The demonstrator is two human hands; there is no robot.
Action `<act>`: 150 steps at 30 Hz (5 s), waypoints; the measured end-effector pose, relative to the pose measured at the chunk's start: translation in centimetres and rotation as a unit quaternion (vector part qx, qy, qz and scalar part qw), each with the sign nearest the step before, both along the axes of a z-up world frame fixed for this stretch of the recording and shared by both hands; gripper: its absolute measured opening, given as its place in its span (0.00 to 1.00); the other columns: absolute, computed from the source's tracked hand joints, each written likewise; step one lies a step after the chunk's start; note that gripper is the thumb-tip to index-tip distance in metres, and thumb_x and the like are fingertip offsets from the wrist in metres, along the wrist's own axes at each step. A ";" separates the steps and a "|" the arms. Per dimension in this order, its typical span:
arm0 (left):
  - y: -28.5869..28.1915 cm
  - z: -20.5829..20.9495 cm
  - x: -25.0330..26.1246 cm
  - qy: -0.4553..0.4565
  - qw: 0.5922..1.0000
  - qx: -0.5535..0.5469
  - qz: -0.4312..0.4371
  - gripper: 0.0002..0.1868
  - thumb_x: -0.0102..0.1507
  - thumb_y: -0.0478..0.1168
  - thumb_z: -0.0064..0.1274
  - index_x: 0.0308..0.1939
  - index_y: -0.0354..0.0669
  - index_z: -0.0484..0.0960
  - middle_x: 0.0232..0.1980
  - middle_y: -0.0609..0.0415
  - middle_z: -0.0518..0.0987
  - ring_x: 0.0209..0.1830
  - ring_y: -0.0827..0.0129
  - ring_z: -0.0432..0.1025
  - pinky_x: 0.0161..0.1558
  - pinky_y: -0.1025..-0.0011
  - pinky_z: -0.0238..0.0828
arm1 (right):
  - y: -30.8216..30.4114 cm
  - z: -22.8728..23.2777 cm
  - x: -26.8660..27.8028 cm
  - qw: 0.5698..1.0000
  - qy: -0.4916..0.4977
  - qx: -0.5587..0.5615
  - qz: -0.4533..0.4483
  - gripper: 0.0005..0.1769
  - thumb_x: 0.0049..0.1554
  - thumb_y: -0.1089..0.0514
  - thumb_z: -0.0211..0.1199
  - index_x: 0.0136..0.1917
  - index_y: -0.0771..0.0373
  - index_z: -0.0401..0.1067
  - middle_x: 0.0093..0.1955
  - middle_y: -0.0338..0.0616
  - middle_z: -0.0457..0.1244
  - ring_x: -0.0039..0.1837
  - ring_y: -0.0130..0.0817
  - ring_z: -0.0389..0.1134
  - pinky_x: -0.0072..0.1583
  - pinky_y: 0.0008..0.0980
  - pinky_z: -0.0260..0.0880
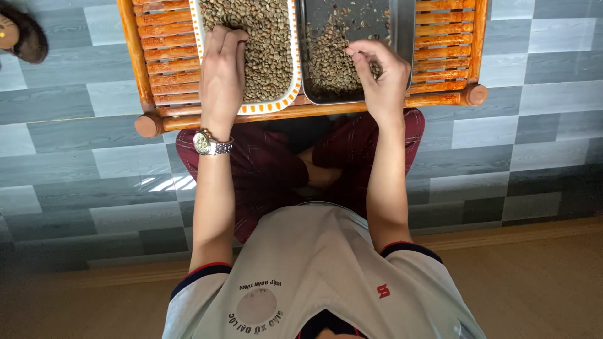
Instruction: Manually sorting green coffee beans by picking them from a white tray and placing them into a metal tray.
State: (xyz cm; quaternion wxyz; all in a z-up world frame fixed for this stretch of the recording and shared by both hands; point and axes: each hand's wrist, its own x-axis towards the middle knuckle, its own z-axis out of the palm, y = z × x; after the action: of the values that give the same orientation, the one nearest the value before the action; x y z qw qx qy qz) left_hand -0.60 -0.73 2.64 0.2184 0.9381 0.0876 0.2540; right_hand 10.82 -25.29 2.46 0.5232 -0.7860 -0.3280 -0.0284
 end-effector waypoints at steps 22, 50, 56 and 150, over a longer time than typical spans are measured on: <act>1.0 -2.7 0.3 0.005 0.999 -0.022 0.032 0.10 0.66 0.26 0.51 0.51 0.34 0.77 0.45 0.50 0.75 0.42 0.64 0.73 0.49 0.65 0.78 | 9.1 0.2 -0.5 0.976 -0.163 -0.096 0.108 0.10 0.55 0.72 0.71 0.48 0.63 0.76 0.43 0.41 0.70 0.45 0.32 0.67 0.48 0.28 0.69; 1.2 -2.6 -0.2 0.003 0.999 -0.045 0.025 0.21 0.60 0.21 0.48 0.57 0.32 0.68 0.46 0.44 0.76 0.48 0.55 0.73 0.53 0.56 0.72 | 15.2 -3.4 -0.1 0.924 -0.280 -0.229 0.125 0.11 0.47 0.66 0.75 0.44 0.65 0.77 0.43 0.41 0.67 0.47 0.32 0.64 0.52 0.30 0.73; 1.1 -2.3 -0.2 -0.003 0.998 -0.051 0.022 0.19 0.61 0.21 0.46 0.56 0.33 0.68 0.44 0.47 0.74 0.43 0.57 0.72 0.50 0.57 0.72 | 13.3 -1.5 -0.5 0.953 -0.223 -0.151 0.137 0.08 0.52 0.69 0.72 0.47 0.65 0.79 0.44 0.45 0.71 0.45 0.34 0.68 0.49 0.28 0.73; 1.2 -0.8 -0.3 -0.031 0.997 -0.064 0.003 0.08 0.61 0.26 0.50 0.45 0.35 0.74 0.43 0.48 0.72 0.42 0.58 0.70 0.49 0.62 0.71 | 12.7 1.2 -1.8 0.967 -0.123 -0.109 0.197 0.28 0.51 0.78 0.69 0.63 0.67 0.67 0.54 0.50 0.70 0.52 0.41 0.73 0.56 0.37 0.76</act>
State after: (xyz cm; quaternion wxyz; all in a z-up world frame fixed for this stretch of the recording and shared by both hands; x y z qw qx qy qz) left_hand -0.93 0.47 1.82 0.2797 0.9136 0.0995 0.2778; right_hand 9.05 -12.60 3.62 0.3856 -0.7484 -0.5395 0.0151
